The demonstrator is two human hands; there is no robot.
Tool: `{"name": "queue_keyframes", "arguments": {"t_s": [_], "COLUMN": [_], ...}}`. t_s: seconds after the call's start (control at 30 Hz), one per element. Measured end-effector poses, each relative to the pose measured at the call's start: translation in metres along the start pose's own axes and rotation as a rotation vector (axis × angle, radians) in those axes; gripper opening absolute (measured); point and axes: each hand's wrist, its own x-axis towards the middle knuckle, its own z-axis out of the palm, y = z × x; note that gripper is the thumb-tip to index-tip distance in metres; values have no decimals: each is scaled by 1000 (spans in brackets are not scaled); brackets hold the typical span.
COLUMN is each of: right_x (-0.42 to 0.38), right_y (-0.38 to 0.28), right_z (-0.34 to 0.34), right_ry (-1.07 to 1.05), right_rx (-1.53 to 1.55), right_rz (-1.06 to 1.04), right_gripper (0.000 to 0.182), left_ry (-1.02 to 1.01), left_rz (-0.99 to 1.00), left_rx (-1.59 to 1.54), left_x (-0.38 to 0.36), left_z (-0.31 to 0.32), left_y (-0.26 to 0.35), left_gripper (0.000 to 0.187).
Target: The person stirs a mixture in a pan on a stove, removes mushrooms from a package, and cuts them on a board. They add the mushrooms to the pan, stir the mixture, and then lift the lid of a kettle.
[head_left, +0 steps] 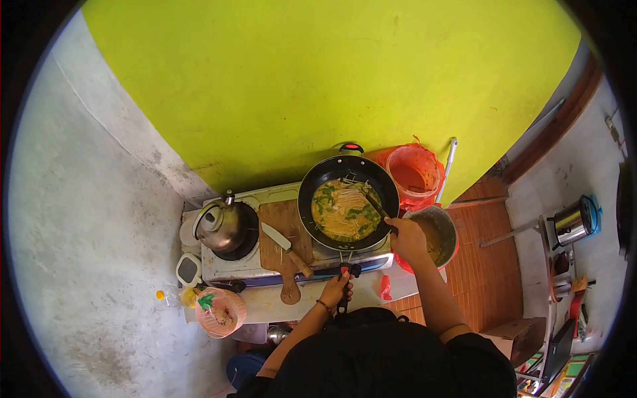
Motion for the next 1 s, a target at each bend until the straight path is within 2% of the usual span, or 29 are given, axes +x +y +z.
{"name": "queue_keyframes", "arguments": {"t_s": [0.2,0.3,0.5,0.6,0.8,0.9,1.0], "right_x": [12,19,25,28,24,22,21], "right_y": [9,11,12,18,15,18,12], "right_z": [12,21,8,15,3,11,0], "right_ry": [111,107,-33,62,1,92,-59], "right_rx": [169,213,356,311,382,330,363], "right_rz": [-59,3,46,76,60,98,152], "right_gripper": [38,37,37,36,36,37,38], "left_ry": [-9,-12,2,0,-5,-32,-19], "left_rz": [-21,-19,-8,0,-4,-7,0], "left_rx": [-7,-3,4,4,18,-16,12], "left_x": [1,1,-1,0,-3,1,0], "left_z": [-2,-2,-1,-2,0,-4,-2], "left_y": [0,1,3,0,5,1,1], "left_gripper": [37,36,36,37,36,35,35]}}
